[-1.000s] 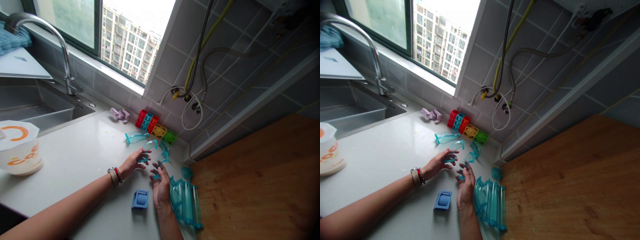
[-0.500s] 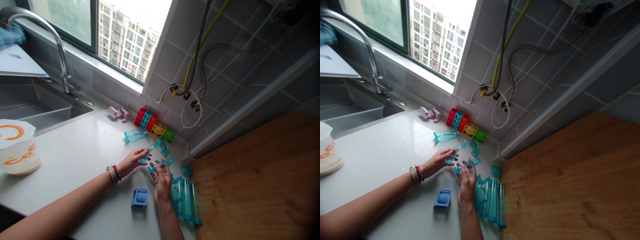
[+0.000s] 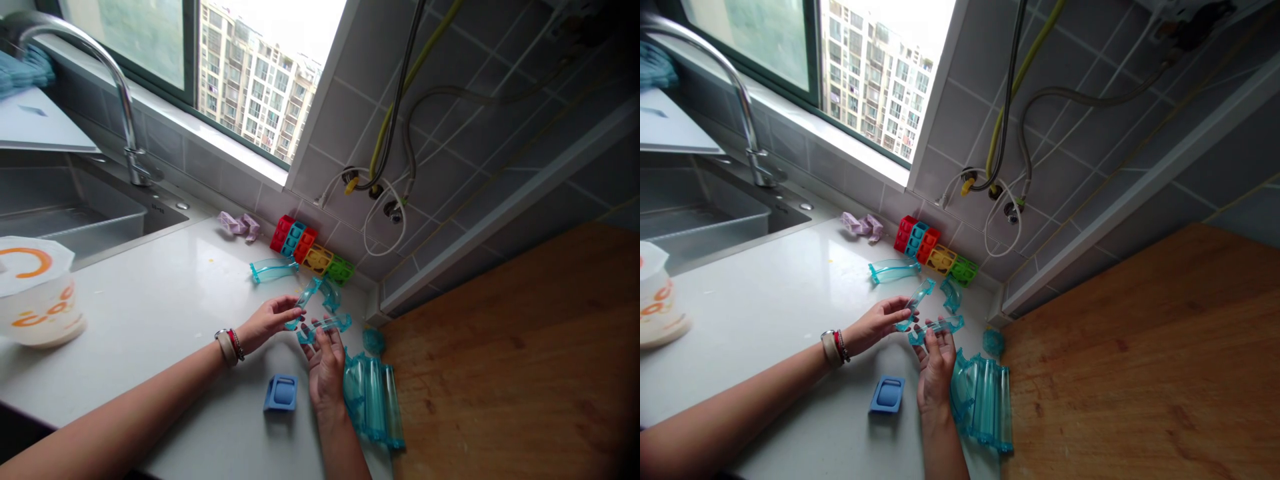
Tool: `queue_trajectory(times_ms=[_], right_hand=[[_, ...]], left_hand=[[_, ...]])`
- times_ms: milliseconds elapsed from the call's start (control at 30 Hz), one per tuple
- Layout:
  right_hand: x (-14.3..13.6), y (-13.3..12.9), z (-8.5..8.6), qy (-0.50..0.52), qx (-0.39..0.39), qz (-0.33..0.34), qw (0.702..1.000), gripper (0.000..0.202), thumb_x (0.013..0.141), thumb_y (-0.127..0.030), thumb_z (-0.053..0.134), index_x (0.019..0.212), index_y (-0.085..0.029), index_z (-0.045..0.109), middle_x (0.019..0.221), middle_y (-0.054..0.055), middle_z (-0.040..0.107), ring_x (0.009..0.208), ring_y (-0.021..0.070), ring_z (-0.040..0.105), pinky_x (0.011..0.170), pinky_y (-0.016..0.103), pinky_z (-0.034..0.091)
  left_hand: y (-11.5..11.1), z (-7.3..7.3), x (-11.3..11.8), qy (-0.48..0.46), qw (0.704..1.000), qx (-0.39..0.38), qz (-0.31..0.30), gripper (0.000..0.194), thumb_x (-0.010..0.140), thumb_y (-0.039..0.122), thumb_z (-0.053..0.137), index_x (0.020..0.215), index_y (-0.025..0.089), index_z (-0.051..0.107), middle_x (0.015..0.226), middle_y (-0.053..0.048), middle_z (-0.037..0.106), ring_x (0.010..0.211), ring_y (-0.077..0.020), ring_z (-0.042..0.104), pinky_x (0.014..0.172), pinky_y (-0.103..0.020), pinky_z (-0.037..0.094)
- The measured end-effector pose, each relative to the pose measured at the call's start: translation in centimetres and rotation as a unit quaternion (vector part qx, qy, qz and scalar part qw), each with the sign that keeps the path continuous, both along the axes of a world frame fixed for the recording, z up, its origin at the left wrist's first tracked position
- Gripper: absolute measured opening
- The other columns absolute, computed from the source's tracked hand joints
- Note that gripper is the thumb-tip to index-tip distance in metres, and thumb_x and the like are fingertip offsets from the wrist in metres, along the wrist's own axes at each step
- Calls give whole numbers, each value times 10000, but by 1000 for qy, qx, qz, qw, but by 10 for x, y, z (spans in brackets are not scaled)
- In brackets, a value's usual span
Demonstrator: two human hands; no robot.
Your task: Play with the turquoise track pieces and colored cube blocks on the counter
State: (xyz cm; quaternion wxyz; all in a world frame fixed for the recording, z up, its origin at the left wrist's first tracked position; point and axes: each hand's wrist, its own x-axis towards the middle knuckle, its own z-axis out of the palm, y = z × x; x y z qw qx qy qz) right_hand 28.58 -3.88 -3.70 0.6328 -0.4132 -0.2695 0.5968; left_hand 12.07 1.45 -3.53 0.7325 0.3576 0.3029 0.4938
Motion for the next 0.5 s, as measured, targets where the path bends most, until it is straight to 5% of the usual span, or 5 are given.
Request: queue_trajectory(times_ms=[300, 500], right_hand=[[0, -1, 9, 70, -36, 7, 997, 391, 813, -393, 810, 1134, -274, 622, 1068, 17, 746, 912, 176, 725, 795, 307, 561], [0, -1, 11, 60, -29, 3, 998, 365, 804, -387, 809, 1095, -257, 631, 1100, 35, 742, 934, 194, 723, 788, 320, 565]], left_hand=[[-8, 12, -2, -38, 994, 68, -78, 499, 757, 242, 883, 1211, 166, 689, 1493, -185, 574, 1338, -338, 582, 1097, -477, 472], [-5, 8, -3, -1, 998, 43, -44, 509, 759, 298, 888, 1196, 183, 653, 1442, -192, 616, 1236, -332, 657, 1005, -462, 528]])
